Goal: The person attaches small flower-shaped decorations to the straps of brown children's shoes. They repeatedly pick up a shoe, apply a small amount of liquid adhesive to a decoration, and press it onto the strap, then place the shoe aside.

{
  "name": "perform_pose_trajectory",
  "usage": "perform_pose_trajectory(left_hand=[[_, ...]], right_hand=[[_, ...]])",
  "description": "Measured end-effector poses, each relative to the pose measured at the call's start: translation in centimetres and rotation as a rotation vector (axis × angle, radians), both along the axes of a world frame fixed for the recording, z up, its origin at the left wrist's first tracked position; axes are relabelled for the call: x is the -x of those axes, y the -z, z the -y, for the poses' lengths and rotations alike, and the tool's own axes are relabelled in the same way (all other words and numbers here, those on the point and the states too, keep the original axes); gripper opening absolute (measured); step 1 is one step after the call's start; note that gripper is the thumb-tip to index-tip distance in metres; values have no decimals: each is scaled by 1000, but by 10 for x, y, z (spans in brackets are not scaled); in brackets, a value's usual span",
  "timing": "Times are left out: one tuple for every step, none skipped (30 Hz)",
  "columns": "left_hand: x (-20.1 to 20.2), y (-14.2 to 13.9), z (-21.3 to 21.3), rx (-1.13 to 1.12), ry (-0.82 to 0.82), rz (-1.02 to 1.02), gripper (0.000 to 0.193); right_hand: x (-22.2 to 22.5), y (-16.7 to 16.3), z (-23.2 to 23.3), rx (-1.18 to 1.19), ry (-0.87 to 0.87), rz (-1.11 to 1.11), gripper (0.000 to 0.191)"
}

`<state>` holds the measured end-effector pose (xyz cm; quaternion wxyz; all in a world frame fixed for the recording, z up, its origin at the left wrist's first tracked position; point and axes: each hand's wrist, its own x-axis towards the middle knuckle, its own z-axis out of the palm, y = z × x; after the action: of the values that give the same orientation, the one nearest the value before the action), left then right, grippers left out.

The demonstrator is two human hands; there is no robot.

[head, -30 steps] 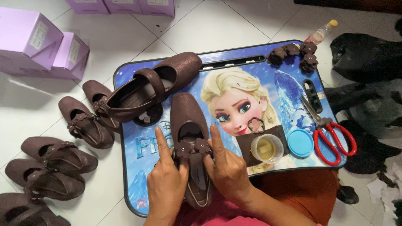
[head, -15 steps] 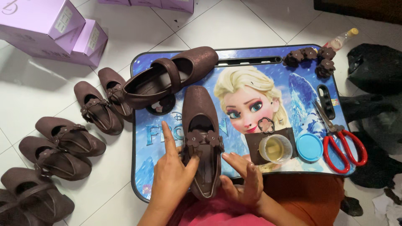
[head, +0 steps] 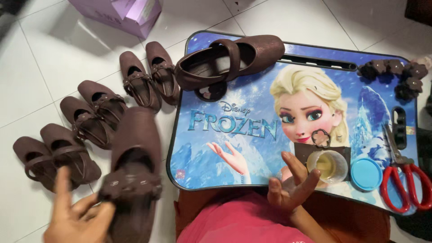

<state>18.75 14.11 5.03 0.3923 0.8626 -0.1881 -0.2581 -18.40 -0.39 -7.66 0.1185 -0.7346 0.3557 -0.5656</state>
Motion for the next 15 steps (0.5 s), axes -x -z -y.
perform_pose_trajectory(left_hand=[[-14, 11, -18, 41, -85, -43, 117], [-21, 26, -35, -20, -124, 71, 111], [-27, 42, -50, -82, -162, 184, 105], [-34, 59, -61, -88, -199, 134, 107], [-39, 76, -66, -93, -230, 83, 110], [-39, 95, -70, -99, -261, 32, 113], [-36, 114, -72, -89, -272, 0, 112], [-29, 132, -71, -79, -281, -32, 111], [-21, 149, -69, -5, -302, -75, 110], [-11, 165, -65, 70, -317, -119, 110], [1, 179, -60, 59, -336, -68, 108], [11, 191, -54, 53, -349, -15, 107], [21, 201, -46, 37, -353, 16, 106], [29, 206, -39, -6, -347, 29, 105], [38, 209, -32, -60, -340, 42, 104]], right_hand=[[-1, -1, 1, 2, -27, -2, 91], [-2, -2, 0, 17, -49, -27, 93], [-3, -4, 0, 34, -70, -53, 94], [-3, -5, 1, 55, -84, -78, 96], [-3, -6, 2, 97, -88, -131, 98], [-2, -8, 4, 138, -94, -185, 99], [-2, -9, 6, 180, -101, -238, 101], [-3, -10, 8, 167, -112, -235, 102], [-3, -11, 9, 149, -120, -233, 103], [-3, -13, 8, 130, -122, -231, 104], [-3, -15, 8, 134, -126, -215, 101], [-5, -16, 7, 142, -123, -197, 98], [-4, -19, 9, 152, -112, -183, 95], [-4, -22, 9, 119, -105, -207, 86], [-2, -26, 9, 80, -90, -234, 77]])
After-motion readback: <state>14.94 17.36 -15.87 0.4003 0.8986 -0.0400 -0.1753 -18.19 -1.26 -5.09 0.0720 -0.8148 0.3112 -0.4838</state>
